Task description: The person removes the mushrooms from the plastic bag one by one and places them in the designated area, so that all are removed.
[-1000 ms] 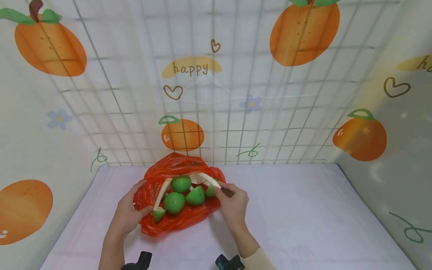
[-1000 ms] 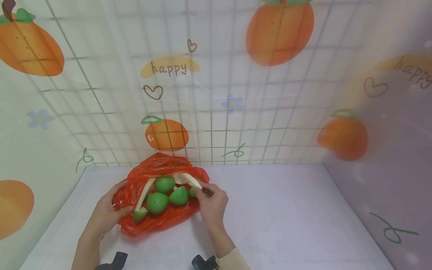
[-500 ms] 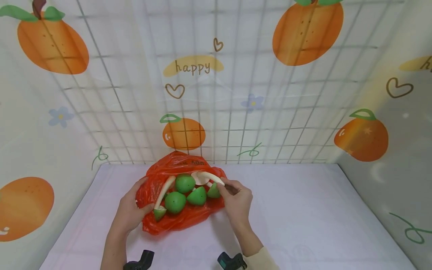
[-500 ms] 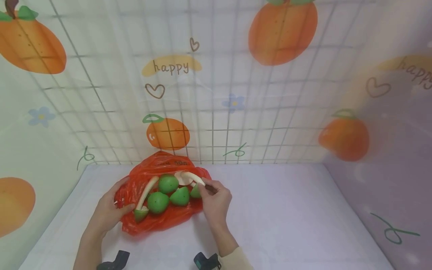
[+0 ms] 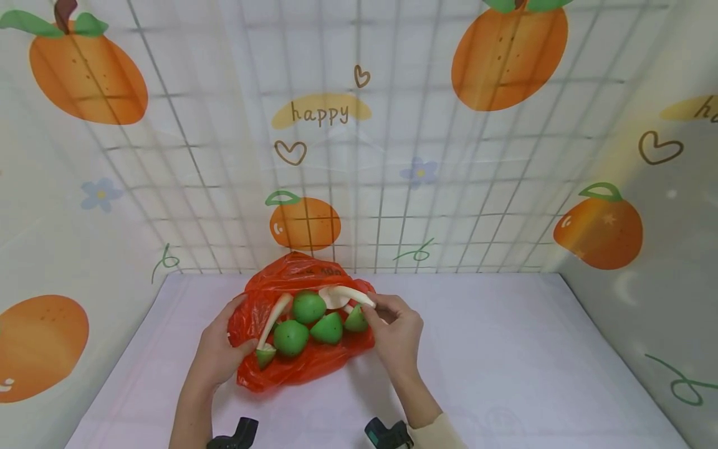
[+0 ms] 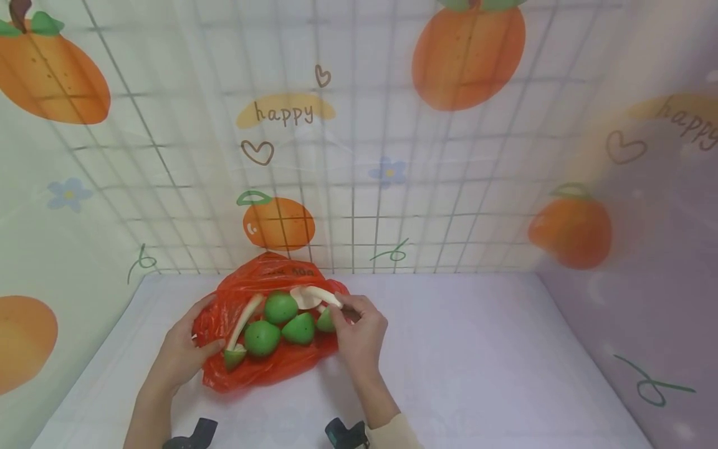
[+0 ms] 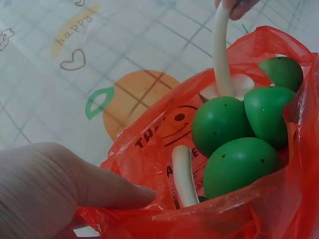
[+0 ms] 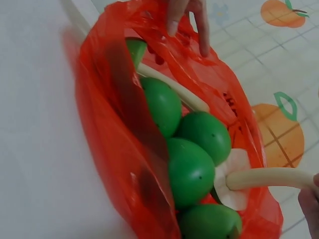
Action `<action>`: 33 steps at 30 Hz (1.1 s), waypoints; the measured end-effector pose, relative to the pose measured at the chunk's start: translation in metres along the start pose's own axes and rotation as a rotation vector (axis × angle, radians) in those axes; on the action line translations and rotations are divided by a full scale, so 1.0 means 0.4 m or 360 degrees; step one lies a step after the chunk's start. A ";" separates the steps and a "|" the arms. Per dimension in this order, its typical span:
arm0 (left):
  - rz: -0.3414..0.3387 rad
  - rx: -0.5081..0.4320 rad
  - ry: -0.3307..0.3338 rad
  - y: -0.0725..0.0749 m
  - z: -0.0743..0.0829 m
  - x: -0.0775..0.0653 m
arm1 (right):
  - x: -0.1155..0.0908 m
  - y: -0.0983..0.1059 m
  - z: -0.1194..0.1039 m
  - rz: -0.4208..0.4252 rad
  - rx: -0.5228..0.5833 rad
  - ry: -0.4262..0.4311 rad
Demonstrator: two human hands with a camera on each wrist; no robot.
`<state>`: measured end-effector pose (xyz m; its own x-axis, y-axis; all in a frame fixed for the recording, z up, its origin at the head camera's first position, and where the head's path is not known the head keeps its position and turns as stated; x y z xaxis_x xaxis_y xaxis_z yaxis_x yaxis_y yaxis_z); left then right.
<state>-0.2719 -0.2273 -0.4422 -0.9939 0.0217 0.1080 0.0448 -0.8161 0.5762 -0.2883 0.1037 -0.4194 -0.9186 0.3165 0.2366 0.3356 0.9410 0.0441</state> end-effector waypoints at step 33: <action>0.0032 0.0004 -0.0109 -0.002 0.008 0.005 | 0.038 0.048 -0.015 -0.0177 0.0177 -0.0164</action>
<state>-0.2735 -0.2249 -0.4399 -0.9835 0.0450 0.1750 0.0651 -0.8152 0.5755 -0.2947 0.1259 -0.4091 -0.9672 0.2147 0.1356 0.2105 0.9766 -0.0447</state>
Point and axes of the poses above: each hand's wrist, its own x-axis towards the middle knuckle, its own y-axis out of the back of the hand, z = x × y, the point moved 9 cm from there along x, towards the middle knuckle, and after that the axes turned 9 degrees about -y, right-handed, at the moved point
